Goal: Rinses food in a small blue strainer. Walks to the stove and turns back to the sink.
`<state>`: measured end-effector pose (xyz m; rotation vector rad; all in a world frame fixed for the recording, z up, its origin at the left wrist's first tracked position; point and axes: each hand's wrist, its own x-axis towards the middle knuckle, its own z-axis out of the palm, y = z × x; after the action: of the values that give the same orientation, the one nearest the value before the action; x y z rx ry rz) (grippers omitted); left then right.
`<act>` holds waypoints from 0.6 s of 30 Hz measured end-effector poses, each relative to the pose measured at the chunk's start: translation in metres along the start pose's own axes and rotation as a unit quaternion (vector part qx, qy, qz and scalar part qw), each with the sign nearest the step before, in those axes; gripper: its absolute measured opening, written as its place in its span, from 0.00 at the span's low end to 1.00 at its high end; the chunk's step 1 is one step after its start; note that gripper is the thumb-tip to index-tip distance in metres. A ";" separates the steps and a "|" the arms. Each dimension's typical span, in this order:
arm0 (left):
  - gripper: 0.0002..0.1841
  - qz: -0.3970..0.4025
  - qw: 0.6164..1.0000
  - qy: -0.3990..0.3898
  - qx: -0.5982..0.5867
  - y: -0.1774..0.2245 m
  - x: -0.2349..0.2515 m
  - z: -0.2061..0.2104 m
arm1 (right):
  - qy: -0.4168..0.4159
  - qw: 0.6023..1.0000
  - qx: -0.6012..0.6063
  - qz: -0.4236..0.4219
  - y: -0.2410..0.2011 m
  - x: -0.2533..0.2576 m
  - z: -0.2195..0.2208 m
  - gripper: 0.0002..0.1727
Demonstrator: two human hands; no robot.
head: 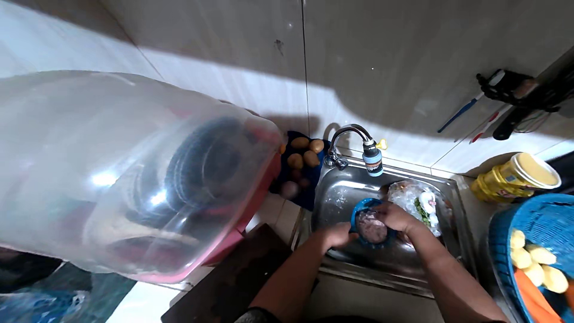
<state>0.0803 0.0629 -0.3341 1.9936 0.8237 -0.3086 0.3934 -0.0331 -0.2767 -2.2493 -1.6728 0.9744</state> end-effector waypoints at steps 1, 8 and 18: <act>0.36 0.003 1.000 0.004 0.002 -0.002 0.001 0.001 | 0.023 0.999 0.017 0.033 0.004 0.003 0.015 0.28; 0.33 0.005 1.000 0.005 0.020 -0.001 -0.001 0.004 | 0.122 0.986 0.011 0.112 -0.027 0.008 0.130 0.40; 0.33 0.005 1.000 -0.026 -0.007 0.010 -0.009 0.000 | 0.122 0.971 0.109 0.173 0.006 0.035 0.055 0.32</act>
<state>0.0806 0.0559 -0.3229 1.9680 0.7801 -0.3476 0.3708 -0.0169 -0.3358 -2.4355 -1.0429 0.8539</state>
